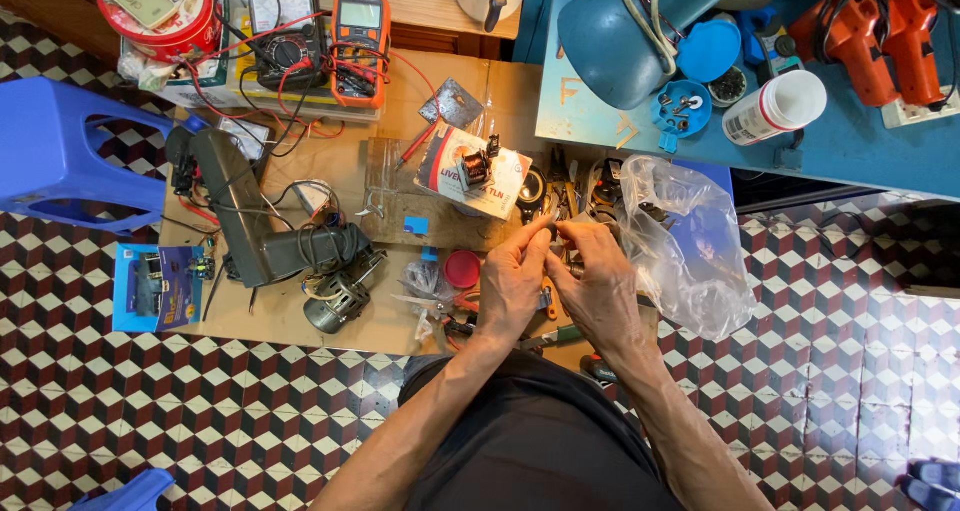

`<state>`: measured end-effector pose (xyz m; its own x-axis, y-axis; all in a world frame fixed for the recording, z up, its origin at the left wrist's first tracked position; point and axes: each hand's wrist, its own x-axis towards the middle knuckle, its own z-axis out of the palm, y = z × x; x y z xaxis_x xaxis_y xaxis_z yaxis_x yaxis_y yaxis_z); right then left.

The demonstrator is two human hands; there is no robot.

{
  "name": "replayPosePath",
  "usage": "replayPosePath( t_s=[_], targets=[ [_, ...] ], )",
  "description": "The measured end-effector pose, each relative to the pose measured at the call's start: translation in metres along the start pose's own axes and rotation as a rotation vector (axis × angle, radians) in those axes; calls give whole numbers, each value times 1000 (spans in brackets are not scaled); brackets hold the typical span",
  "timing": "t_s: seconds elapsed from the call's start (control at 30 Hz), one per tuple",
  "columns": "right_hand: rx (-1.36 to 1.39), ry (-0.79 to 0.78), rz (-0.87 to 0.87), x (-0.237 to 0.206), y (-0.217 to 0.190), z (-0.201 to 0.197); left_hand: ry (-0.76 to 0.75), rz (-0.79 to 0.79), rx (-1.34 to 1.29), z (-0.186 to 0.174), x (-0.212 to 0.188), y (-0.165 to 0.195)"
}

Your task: The person assembles small electronic components on a cluttered workbench. They repeatedly pick up a small black device, attach or adjust wires and metal parts, and place the device back on a box. Tools and multimeters are visible on the table.

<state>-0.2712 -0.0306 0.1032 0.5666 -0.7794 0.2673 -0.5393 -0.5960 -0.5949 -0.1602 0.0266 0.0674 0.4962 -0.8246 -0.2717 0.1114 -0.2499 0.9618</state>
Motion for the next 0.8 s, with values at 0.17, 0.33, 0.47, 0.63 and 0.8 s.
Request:
replayPosePath(
  t_s=[0.17,0.33,0.47,0.63,0.8],
  targets=[
    [182,-90,170,7,8,-4,-26,65,45,-2,-3,24],
    [431,-163,233,10,22,-8,-167,20,-176,-14,3,26],
    [595,-235,311,8,33,-3,-264,-164,-440,-21,12,20],
    [690,-272,288,6,41,1,-317,-271,-485,-28,15,19],
    [682,-292,230,4,43,-4,-342,-290,-476,-29,15,18]
  ],
)
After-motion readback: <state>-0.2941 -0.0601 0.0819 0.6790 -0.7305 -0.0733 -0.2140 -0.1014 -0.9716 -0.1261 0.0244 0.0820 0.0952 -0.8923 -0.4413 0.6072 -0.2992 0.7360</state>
